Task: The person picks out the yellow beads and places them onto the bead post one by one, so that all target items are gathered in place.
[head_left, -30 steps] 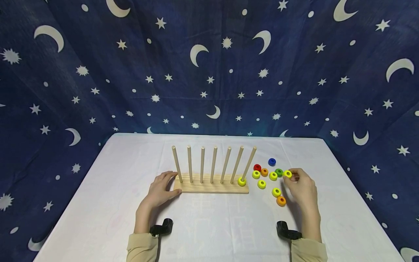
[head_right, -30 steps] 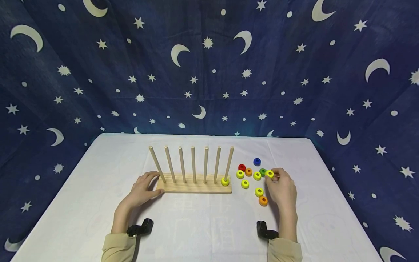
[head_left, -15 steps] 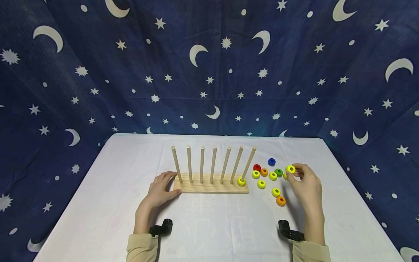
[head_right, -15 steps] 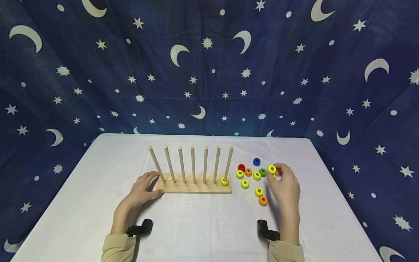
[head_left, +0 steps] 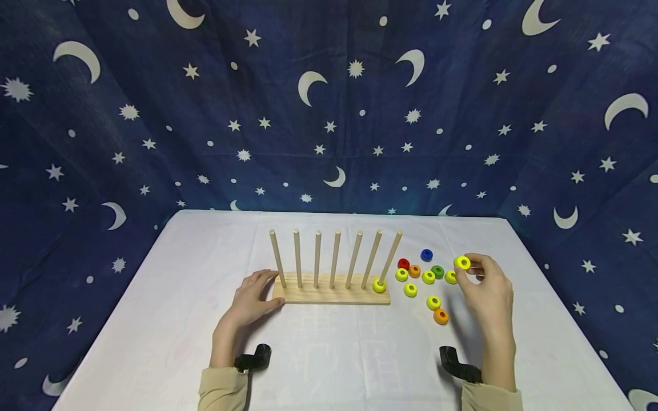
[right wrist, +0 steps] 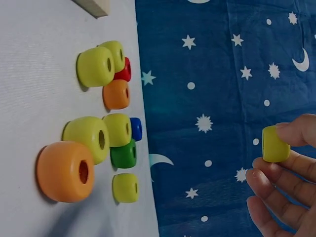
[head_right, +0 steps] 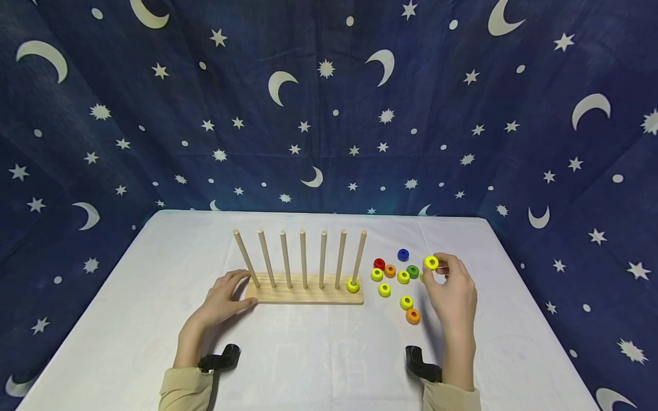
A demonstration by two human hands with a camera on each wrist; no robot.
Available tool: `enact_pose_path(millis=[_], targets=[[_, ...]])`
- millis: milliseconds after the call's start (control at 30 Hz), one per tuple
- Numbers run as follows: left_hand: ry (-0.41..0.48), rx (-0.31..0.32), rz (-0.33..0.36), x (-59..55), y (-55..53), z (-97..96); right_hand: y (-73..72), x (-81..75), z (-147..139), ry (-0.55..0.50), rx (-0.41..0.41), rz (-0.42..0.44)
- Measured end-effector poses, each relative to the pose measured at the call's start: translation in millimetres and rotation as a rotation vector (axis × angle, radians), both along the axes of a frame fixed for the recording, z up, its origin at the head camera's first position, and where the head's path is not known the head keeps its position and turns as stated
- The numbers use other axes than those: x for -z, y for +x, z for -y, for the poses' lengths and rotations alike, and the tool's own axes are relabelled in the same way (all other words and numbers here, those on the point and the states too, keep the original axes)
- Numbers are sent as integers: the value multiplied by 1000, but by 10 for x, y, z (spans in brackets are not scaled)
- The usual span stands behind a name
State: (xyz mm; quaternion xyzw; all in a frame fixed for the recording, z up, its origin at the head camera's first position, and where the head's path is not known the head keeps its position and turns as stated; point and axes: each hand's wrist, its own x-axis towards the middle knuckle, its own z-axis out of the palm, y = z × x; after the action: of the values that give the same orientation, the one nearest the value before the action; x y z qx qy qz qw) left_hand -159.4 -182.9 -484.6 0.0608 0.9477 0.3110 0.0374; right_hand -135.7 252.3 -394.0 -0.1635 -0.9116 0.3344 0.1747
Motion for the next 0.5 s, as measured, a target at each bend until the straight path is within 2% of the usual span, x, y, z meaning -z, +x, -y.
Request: enact_pose_path(millis=[200, 500], targets=[[-2, 0, 2, -9, -3, -3, 37, -58, 25, 1, -4, -59], [0, -5, 5, -2, 5, -18, 57, -133, 86, 7, -18, -93]])
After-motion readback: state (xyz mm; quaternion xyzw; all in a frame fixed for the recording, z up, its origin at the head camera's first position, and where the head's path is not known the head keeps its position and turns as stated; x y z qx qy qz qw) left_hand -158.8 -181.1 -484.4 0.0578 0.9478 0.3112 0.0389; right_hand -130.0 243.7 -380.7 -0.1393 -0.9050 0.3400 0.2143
